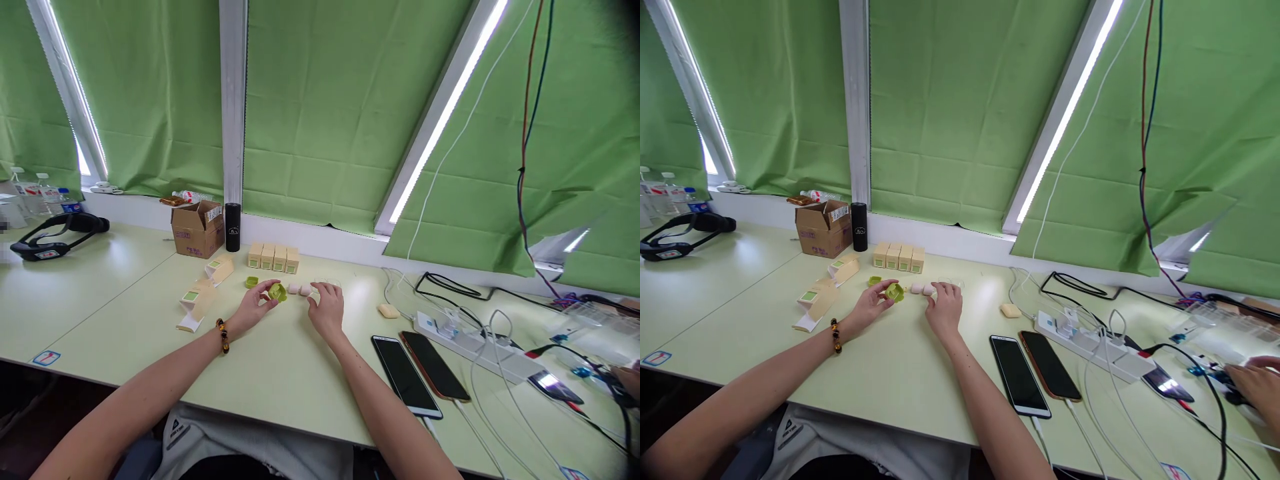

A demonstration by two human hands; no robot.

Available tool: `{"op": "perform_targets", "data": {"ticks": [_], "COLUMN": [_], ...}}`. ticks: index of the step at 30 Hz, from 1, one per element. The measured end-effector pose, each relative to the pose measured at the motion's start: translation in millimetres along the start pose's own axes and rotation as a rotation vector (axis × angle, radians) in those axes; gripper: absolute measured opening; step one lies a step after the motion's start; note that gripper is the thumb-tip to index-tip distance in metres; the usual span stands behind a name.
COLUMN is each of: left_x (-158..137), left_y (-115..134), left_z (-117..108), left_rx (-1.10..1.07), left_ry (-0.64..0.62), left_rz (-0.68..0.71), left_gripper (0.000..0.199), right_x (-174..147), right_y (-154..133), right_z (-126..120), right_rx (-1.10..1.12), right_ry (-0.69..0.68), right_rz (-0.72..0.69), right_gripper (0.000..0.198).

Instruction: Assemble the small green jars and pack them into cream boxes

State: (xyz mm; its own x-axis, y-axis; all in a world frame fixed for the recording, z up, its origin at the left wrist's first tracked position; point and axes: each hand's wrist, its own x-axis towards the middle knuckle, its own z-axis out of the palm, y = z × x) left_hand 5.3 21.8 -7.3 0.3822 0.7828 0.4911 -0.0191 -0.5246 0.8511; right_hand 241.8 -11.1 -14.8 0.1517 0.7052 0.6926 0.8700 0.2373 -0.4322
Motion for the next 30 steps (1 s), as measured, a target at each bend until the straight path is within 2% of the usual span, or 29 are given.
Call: {"op": "perform_targets", "data": {"ticks": [3,6,9,12,15,18,21,26,30], "left_x": [0,1,3,3,4,4,4,4,4], "left_y": [-2,-4,-6,-8,-8,-8,-7,-8,-10], "left_z": [1,0,-1,-1,0,0,0,-1,-2], "left_rx": [-0.015,-0.005,0.007,0.010,-0.008,-0.040,-0.048,-0.045,-0.041], "left_ry": [-0.005,0.016,0.042,0.067,0.113,0.150,0.161,0.172,0.168], "left_rz": [-0.018,-0.025,-0.026,-0.016,0.001,0.007,0.006,0.031,0.028], "left_gripper": [0.051,0.052,0.051,0.050,0.051,0.052,0.052,0.053,0.053], "right_x": [12,23,30,32,30,26,18,-4,-13], "right_y": [7,11,13,15,11,-4,-25,-49,-54], "right_z": [7,15,23,25,17,4,-5,-11,-13], "right_rx": [-0.217,-0.336,-0.375,-0.328,-0.135,0.231,0.567,1.090,1.285], "right_ry": [-0.112,-0.239,-0.293,-0.281,-0.171,-0.049,-0.024,-0.144,-0.352], "right_rz": [-0.078,-0.104,-0.063,-0.004,0.051,0.104,0.160,0.249,0.312], "right_gripper": [0.040,0.037,0.026,0.021,0.027,0.030,0.034,0.041,0.043]}}
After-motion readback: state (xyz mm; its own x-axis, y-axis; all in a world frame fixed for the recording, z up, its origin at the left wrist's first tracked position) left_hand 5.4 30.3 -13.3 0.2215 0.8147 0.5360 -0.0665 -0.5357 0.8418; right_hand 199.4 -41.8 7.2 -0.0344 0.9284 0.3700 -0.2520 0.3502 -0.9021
